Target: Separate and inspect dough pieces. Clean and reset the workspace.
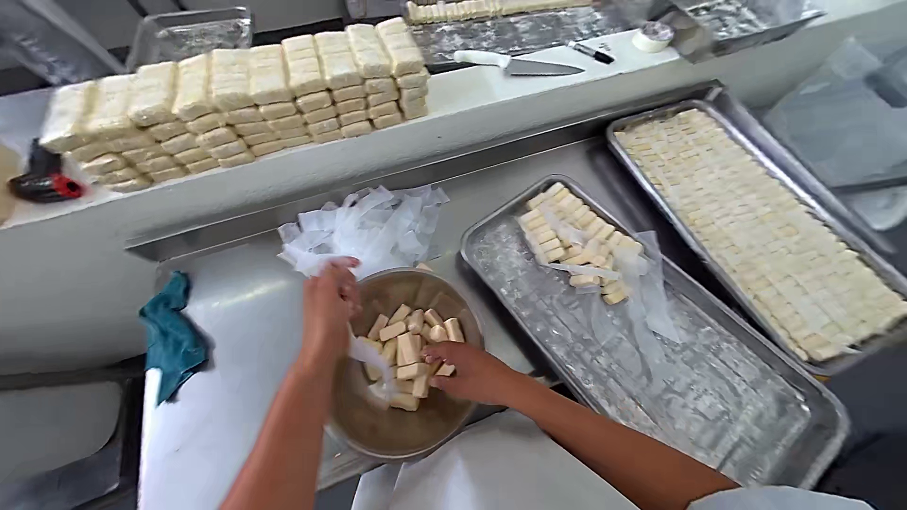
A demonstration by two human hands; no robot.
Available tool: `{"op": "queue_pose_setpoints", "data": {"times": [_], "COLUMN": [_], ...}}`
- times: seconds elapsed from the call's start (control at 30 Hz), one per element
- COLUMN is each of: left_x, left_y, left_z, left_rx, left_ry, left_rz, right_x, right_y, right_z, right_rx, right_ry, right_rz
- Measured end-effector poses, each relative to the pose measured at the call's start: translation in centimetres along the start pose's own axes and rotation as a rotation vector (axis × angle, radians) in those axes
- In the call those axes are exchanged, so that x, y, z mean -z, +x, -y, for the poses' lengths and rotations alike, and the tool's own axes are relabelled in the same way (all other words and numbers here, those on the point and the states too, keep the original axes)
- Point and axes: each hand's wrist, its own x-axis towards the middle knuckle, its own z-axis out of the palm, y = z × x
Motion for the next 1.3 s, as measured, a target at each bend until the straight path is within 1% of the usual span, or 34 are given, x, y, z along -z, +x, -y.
{"op": "queue_pose_setpoints", "data": {"times": [0.07,0.13,0.17,0.2,0.27,0.3,0.37,0.43,0.47,0.53,0.6,0.63,0.7,0.8,0.87,0.9,0.93,1.03,1.07,1.1,1.13,1.2,1.27,1.3], "left_x": [-0.2,0.4,1.0,1.6,1.7,1.2,0.0,-1.7,-2.4,-3.4,-4.1,-4.3,-4.0,-2.1,-0.8,-0.3,0.1,0.4,0.2,-0.2,-0.5,-0.9,-1.0,-1.0], "left_y": [6.1,11.3,13.0,14.0,14.6,13.9,10.6,6.4,4.3,0.8,-2.4,-3.9,-6.5,-8.8,-9.8,-10.2,-10.6,-10.8,-10.7,-10.4,-10.1,-9.4,-8.8,-8.7], "left_z": [0.0,0.4,0.9,1.3,1.3,0.8,0.1,1.1,2.0,4.2,5.7,6.1,6.4,7.4,8.1,8.4,8.5,7.9,7.4,7.0,6.6,6.2,5.7,5.3], "left_rx": [0.110,0.238,0.266,0.264,0.228,0.191,0.070,-0.045,-0.071,-0.081,-0.060,-0.045,-0.018,-0.047,-0.051,-0.045,-0.037,-0.023,-0.002,0.033,0.076,0.170,0.226,0.232], "left_ry": [0.097,0.196,0.256,0.346,0.549,0.587,0.553,0.465,0.433,0.403,0.384,0.367,0.349,0.319,0.294,0.287,0.274,0.219,0.174,0.108,0.036,-0.073,-0.096,-0.081], "left_rz": [-0.034,0.037,0.061,0.048,-0.020,-0.012,0.085,0.192,0.244,0.347,0.401,0.404,0.375,0.289,0.220,0.189,0.165,0.133,0.135,0.146,0.170,0.247,0.307,0.304], "right_x": [0.9,2.1,2.8,3.8,6.5,8.3,12.3,16.3,18.1,21.2,22.4,22.2,20.3,16.8,15.7,15.5,15.6,16.7,16.8,16.6,16.0,13.3,9.5,7.7], "right_y": [-1.7,-3.3,-4.1,-4.9,-6.2,-6.7,-7.1,-6.1,-5.0,-1.6,2.1,3.6,5.7,6.3,5.6,5.0,4.3,2.0,1.1,0.2,-0.8,-2.2,-2.6,-2.5], "right_z": [-1.0,-2.0,-2.6,-3.2,-5.2,-6.5,-8.9,-11.0,-12.1,-14.3,-16.2,-16.8,-17.1,-15.9,-15.2,-15.1,-15.2,-14.3,-12.7,-10.4,-7.7,-2.0,2.9,4.7], "right_rx": [0.021,0.017,0.003,-0.013,-0.039,-0.066,-0.181,-0.276,-0.309,-0.356,-0.377,-0.372,-0.331,-0.211,-0.235,-0.277,-0.311,-0.314,-0.281,-0.221,-0.137,0.054,0.219,0.284], "right_ry": [0.073,0.118,0.126,0.115,0.058,0.011,-0.056,-0.139,-0.193,-0.352,-0.496,-0.538,-0.588,-0.624,-0.593,-0.522,-0.386,0.242,0.369,0.402,0.350,0.077,-0.236,-0.349], "right_rz": [-0.083,-0.181,-0.238,-0.308,-0.497,-0.594,-0.729,-0.813,-0.837,-0.844,-0.791,-0.756,-0.690,-0.584,-0.519,-0.508,-0.530,-0.667,-0.675,-0.651,-0.592,-0.444,-0.319,-0.254]}}
